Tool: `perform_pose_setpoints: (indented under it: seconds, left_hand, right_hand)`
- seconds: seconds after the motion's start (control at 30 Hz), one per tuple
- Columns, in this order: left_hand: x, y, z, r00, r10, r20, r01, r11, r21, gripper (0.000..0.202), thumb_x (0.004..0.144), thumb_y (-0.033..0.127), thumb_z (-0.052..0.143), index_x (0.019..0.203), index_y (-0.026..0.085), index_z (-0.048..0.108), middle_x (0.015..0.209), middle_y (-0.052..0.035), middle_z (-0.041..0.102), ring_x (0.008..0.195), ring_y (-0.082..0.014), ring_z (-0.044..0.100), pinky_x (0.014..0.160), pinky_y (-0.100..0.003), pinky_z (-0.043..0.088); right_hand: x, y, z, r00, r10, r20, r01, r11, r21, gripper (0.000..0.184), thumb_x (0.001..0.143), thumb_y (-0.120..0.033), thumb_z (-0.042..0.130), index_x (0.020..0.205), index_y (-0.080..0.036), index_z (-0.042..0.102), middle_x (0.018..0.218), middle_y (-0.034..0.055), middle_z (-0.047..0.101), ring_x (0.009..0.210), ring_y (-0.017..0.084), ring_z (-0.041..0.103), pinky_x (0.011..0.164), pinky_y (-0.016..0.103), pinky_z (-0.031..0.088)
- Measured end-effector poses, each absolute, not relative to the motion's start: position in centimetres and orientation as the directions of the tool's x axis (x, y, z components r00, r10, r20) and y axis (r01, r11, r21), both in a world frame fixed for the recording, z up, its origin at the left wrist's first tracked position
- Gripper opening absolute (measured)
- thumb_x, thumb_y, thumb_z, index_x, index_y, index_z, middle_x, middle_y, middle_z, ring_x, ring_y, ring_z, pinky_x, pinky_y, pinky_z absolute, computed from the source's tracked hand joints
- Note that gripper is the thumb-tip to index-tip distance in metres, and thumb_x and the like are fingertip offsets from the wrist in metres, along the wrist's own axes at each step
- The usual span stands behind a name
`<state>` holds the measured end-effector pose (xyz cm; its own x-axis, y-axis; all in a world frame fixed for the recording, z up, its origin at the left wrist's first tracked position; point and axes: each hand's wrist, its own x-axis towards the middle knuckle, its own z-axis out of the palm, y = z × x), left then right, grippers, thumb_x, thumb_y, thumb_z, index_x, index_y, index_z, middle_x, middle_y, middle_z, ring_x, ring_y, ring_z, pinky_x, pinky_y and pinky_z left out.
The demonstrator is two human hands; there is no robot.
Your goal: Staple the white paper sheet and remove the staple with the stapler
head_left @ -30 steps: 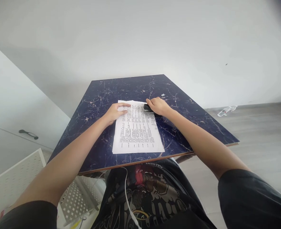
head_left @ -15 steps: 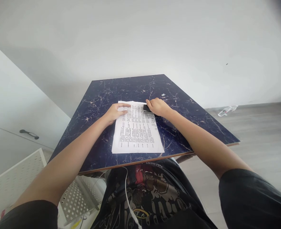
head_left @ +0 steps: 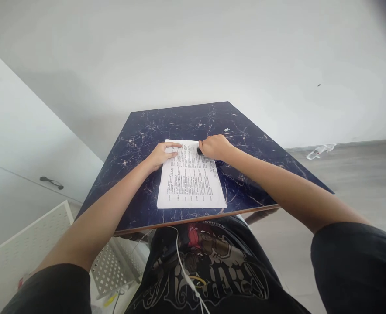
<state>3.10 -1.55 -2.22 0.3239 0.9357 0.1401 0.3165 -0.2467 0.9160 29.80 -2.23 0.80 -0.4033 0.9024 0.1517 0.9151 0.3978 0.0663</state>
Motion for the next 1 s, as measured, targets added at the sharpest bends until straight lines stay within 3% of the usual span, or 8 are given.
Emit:
perform_pose_setpoints:
  seconds: [0.17, 0.4, 0.53, 0.63, 0.7, 0.77, 0.87, 1.0]
  left_hand:
    - [3.1, -1.7, -1.9, 0.328, 0.930, 0.167, 0.393, -0.295, 0.871, 0.039, 0.078, 0.024, 0.078, 0.117, 0.020, 0.080, 0.133, -0.0108, 0.073, 0.125, -0.0310, 0.066, 0.117, -0.050, 0.043]
    - [2.9, -1.8, -2.1, 0.334, 0.924, 0.185, 0.414, -0.320, 0.852, 0.040, 0.079, 0.026, 0.075, 0.119, 0.021, 0.080, 0.134, -0.0107, 0.073, 0.126, -0.0314, 0.066, 0.117, -0.050, 0.042]
    - [2.8, -1.7, -1.9, 0.337, 0.922, 0.190, 0.458, -0.338, 0.822, 0.041, 0.079, 0.030, 0.076, 0.118, 0.022, 0.080, 0.134, -0.0096, 0.073, 0.127, -0.0329, 0.066, 0.117, -0.049, 0.042]
    - [2.7, -1.6, -1.7, 0.343, 0.919, 0.194, 0.493, -0.352, 0.795, 0.039, 0.080, 0.029, 0.075, 0.118, 0.023, 0.080, 0.135, -0.0087, 0.073, 0.130, -0.0326, 0.065, 0.120, -0.049, 0.040]
    - [2.5, -1.4, -1.6, 0.346, 0.915, 0.208, 0.528, -0.373, 0.763, 0.037, 0.081, 0.028, 0.074, 0.117, 0.024, 0.080, 0.134, -0.0081, 0.074, 0.130, -0.0320, 0.065, 0.120, -0.049, 0.039]
    - [2.2, -1.3, -1.4, 0.362, 0.900, 0.244, 0.575, -0.422, 0.701, 0.034, 0.082, 0.026, 0.072, 0.115, 0.023, 0.079, 0.132, -0.0078, 0.075, 0.128, -0.0311, 0.066, 0.120, -0.049, 0.040]
    - [1.8, -1.2, -1.1, 0.413, 0.868, 0.275, 0.674, -0.495, 0.548, 0.035, 0.084, 0.024, 0.069, 0.118, 0.023, 0.077, 0.130, -0.0078, 0.074, 0.128, -0.0305, 0.066, 0.120, -0.048, 0.041]
    - [1.4, -1.3, -1.0, 0.370, 0.908, 0.198, 0.857, -0.415, 0.304, 0.050, 0.082, 0.029, 0.074, 0.132, 0.022, 0.071, 0.151, -0.0154, 0.058, 0.147, -0.0406, 0.047, 0.123, -0.058, 0.036]
  right_hand:
    - [29.8, -2.7, 1.0, -0.386, 0.909, 0.155, 0.923, 0.380, 0.066, 0.064, 0.110, -0.045, 0.028, 0.092, -0.011, 0.079, 0.096, 0.0227, 0.078, 0.088, 0.033, 0.074, 0.076, 0.041, 0.050]
    - [28.8, -2.1, 1.9, -0.441, 0.896, 0.055, 0.896, 0.436, 0.081, 0.046, 0.106, -0.042, 0.044, 0.102, -0.014, 0.081, 0.103, 0.0220, 0.079, 0.106, 0.036, 0.074, 0.088, 0.044, 0.051]
    - [29.3, -2.3, 1.8, -0.423, 0.902, 0.086, 0.906, 0.418, 0.070, 0.057, 0.109, -0.041, 0.032, 0.099, -0.013, 0.080, 0.104, 0.0223, 0.079, 0.102, 0.035, 0.074, 0.085, 0.043, 0.051]
    - [31.0, -2.3, 1.4, -0.362, 0.921, 0.141, 0.923, 0.375, -0.081, 0.071, 0.111, -0.044, 0.015, 0.094, -0.014, 0.077, 0.102, 0.0211, 0.077, 0.095, 0.032, 0.074, 0.080, 0.039, 0.049]
    - [32.4, -2.1, 1.5, -0.420, 0.899, 0.128, 0.863, 0.439, -0.252, 0.070, 0.111, -0.053, 0.016, 0.092, -0.017, 0.073, 0.098, 0.0169, 0.076, 0.089, 0.028, 0.071, 0.077, 0.036, 0.046]
    - [33.7, -1.7, 1.7, -0.553, 0.828, 0.087, 0.759, 0.544, -0.357, 0.059, 0.106, -0.065, 0.034, 0.095, -0.020, 0.069, 0.095, 0.0118, 0.074, 0.082, 0.024, 0.067, 0.073, 0.034, 0.044]
    - [34.9, -1.2, 2.0, -0.637, 0.771, 0.031, 0.707, 0.599, -0.376, 0.052, 0.093, -0.072, 0.058, 0.099, -0.021, 0.064, 0.088, 0.0075, 0.071, 0.069, 0.019, 0.058, 0.063, 0.033, 0.038]
    - [36.1, -0.6, 2.2, -0.599, 0.800, 0.036, 0.745, 0.573, -0.341, 0.047, 0.092, -0.068, 0.061, 0.092, -0.021, 0.061, 0.081, 0.0069, 0.068, 0.062, 0.017, 0.053, 0.060, 0.035, 0.033]
